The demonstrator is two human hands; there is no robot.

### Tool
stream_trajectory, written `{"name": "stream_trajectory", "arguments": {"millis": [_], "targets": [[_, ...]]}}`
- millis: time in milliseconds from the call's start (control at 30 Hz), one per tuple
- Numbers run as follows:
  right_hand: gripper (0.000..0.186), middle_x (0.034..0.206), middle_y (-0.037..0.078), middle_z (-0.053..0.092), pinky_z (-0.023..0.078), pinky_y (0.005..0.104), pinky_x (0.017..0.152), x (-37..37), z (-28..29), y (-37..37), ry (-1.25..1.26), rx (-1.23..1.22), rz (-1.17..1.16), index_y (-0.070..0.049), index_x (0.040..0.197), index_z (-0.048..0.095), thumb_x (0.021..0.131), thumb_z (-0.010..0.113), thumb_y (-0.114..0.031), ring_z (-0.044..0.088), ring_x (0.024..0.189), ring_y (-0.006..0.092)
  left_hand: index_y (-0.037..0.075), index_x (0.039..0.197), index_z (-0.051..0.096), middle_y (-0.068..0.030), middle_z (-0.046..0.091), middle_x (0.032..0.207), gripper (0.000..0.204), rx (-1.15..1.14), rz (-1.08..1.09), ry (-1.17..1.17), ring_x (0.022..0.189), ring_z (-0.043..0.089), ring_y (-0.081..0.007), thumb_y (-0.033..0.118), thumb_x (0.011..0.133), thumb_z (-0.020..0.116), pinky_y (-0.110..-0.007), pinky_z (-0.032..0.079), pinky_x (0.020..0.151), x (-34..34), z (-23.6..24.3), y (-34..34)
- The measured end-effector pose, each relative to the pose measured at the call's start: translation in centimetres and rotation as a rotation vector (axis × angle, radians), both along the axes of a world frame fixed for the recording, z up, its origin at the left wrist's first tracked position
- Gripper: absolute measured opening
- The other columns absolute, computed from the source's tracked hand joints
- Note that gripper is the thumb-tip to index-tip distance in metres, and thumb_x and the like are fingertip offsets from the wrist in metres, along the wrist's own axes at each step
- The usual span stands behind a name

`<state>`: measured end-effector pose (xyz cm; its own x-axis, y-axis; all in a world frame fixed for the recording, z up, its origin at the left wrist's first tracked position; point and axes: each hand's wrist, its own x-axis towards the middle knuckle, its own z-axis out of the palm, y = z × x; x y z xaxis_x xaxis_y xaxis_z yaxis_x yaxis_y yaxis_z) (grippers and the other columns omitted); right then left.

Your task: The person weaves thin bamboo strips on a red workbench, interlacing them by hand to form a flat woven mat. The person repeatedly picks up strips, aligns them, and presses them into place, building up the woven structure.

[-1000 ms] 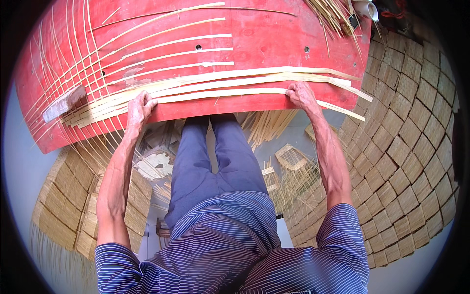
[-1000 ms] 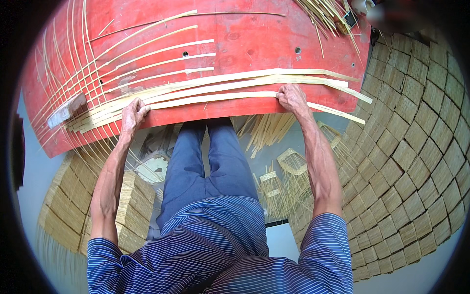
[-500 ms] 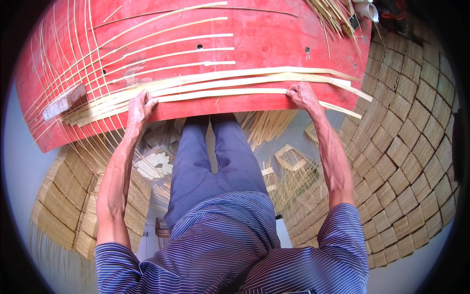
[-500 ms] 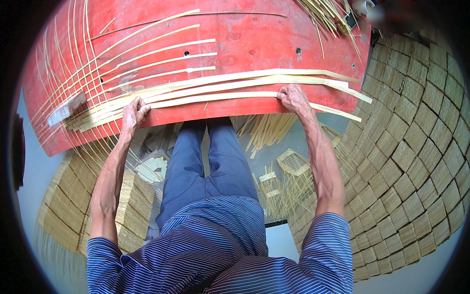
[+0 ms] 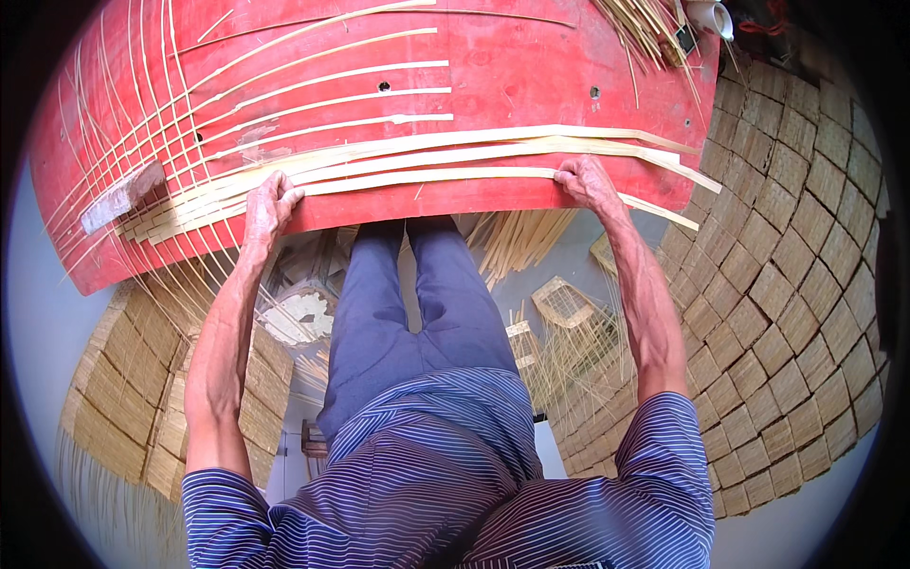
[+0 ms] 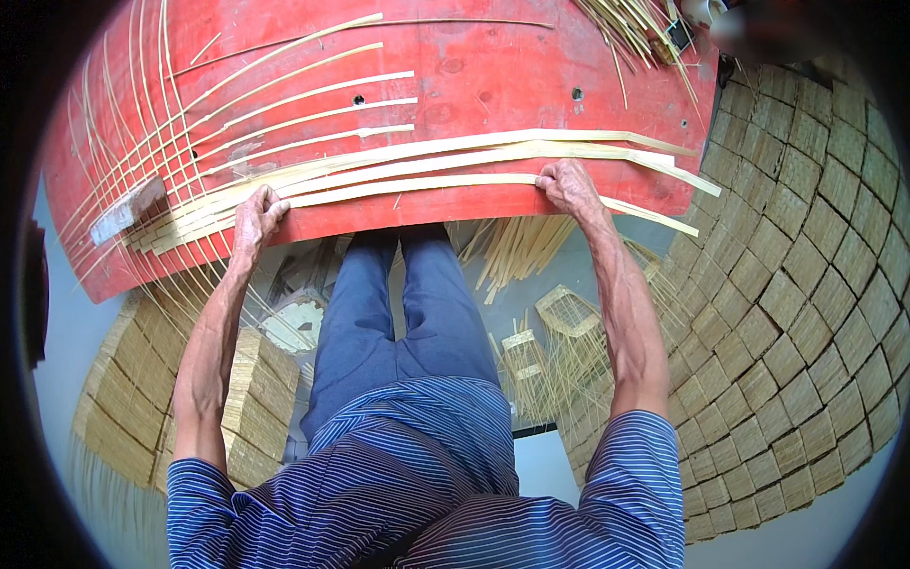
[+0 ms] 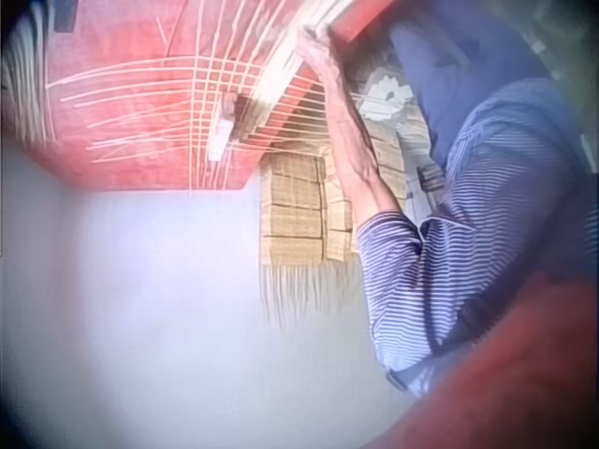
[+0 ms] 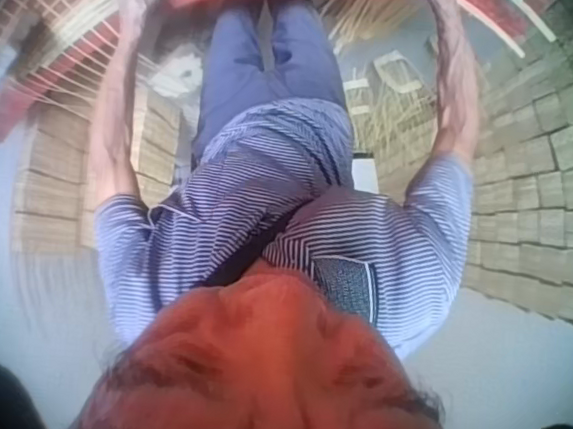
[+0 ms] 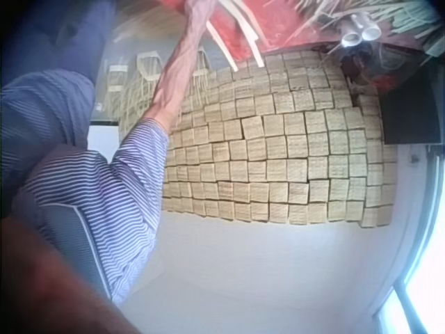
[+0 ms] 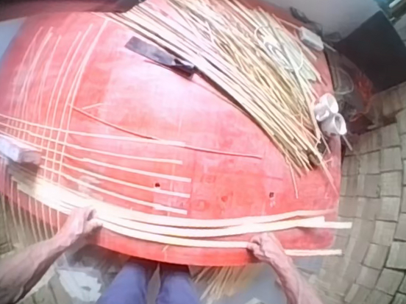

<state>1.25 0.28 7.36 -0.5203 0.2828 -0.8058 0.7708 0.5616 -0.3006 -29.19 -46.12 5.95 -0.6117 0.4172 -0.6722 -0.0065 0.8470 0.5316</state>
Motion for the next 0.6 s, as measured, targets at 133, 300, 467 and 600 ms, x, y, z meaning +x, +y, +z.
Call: {"name": "stream_trajectory", "arguments": {"millis": [133, 300, 467, 600], "targets": [[0.023, 0.075, 0.021, 0.068, 0.052, 0.0464, 0.071, 0.3, -0.2, -0.3, 0.032, 0.08, 0.068, -0.005, 0.087, 0.076, 0.086, 0.066, -0.026, 0.068, 0.075, 0.0352, 0.002, 0.081, 0.056, -0.0039, 0.055, 0.06, 0.022, 0.005, 0.004, -0.003, 0.052, 0.05, -0.0118, 0.012, 0.088, 0.074, -0.031, 0.044, 0.051, 0.0, 0.2, 0.1], [0.023, 0.076, 0.019, 0.069, 0.054, 0.0485, 0.075, 0.4, -0.6, -1.1, 0.058, 0.22, 0.172, -0.008, 0.084, 0.075, 0.085, 0.065, -0.028, 0.068, 0.078, 0.0364, 0.002, 0.081, 0.055, -0.0047, 0.055, 0.061, 0.022, -0.002, 0.002, 0.011, 0.052, 0.05, -0.0124, 0.012, 0.087, 0.073, -0.032, 0.045, 0.051, 0.0, 0.1, -0.1], [0.023, 0.082, 0.017, 0.07, 0.054, 0.051, 0.077, 0.6, -0.6, -1.7, 0.024, 0.304, 0.195, -0.008, 0.083, 0.074, 0.085, 0.064, -0.028, 0.067, 0.086, 0.0378, 0.002, 0.081, 0.056, -0.0049, 0.055, 0.061, 0.021, 0.002, -0.006, 0.019, 0.053, 0.05, -0.0127, 0.012, 0.087, 0.073, -0.032, 0.044, 0.052, 0.1, 0.1, 0.1], [0.023, 0.081, 0.017, 0.07, 0.055, 0.0523, 0.076, 0.7, -1.0, -2.4, 0.057, 0.388, 0.224, -0.007, 0.08, 0.073, 0.084, 0.064, -0.028, 0.067, 0.086, 0.0389, 0.002, 0.081, 0.056, -0.0046, 0.054, 0.061, 0.021, 0.001, -0.007, 0.014, 0.053, 0.05, -0.0125, 0.012, 0.087, 0.073, -0.032, 0.044, 0.051, 0.0, 0.2, 0.1]]}}
